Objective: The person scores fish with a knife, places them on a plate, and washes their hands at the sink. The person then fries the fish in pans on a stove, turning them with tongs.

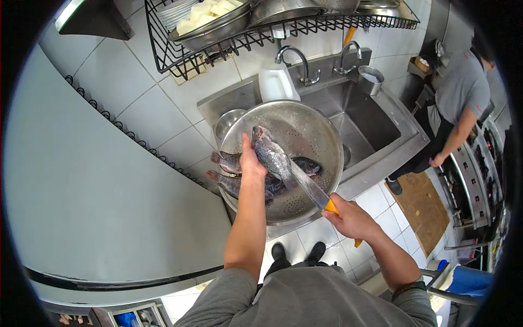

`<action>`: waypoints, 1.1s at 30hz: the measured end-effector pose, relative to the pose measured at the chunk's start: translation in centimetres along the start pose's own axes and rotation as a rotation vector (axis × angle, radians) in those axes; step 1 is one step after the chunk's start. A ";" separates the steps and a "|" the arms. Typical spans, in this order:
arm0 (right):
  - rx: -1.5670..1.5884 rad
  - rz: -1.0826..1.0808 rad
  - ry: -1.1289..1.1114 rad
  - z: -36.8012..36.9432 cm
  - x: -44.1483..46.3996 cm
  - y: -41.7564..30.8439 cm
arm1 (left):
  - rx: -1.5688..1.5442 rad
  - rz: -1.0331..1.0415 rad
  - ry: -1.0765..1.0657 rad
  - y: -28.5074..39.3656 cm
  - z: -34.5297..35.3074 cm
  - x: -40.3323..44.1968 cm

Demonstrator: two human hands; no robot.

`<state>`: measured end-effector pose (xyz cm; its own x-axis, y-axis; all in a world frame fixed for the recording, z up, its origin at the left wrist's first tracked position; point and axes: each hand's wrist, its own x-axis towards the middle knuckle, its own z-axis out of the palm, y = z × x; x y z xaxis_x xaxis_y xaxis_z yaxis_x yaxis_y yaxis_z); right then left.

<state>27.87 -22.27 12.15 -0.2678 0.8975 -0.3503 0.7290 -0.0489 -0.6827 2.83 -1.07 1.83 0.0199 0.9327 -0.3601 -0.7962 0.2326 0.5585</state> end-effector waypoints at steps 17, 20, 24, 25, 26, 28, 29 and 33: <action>-0.111 -0.066 0.226 -0.9 1.6 -2.6 | -0.086 -0.114 -0.186 -2.5 0.2 -2.3; -0.099 -0.163 0.307 0.1 3.6 -2.9 | -0.122 -0.080 -0.201 -2.2 0.4 -2.5; -0.104 -0.163 0.324 0.8 6.1 -4.3 | -0.040 0.011 -0.246 -1.3 2.2 -4.8; -0.103 -0.173 0.341 0.9 6.6 -4.5 | -0.051 0.032 -0.250 -1.1 2.7 -5.3; -0.103 -0.183 0.357 1.0 7.0 -4.8 | -0.065 0.054 -0.252 -0.9 3.1 -5.7; -0.097 -0.182 0.358 1.0 7.6 -5.5 | -0.094 0.095 -0.247 -0.8 3.4 -5.8; -0.094 -0.182 0.358 1.1 7.7 -5.8 | -0.110 0.115 -0.238 -0.6 3.4 -5.6; -0.098 -0.199 0.388 1.4 8.0 -6.3 | -0.089 0.143 -0.261 -0.1 3.6 -5.8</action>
<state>20.29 -15.36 12.73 -0.1659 0.9843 0.0610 0.7488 0.1660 -0.6417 4.94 -5.54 6.53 0.0492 0.9962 -0.0716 -0.8518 0.0793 0.5179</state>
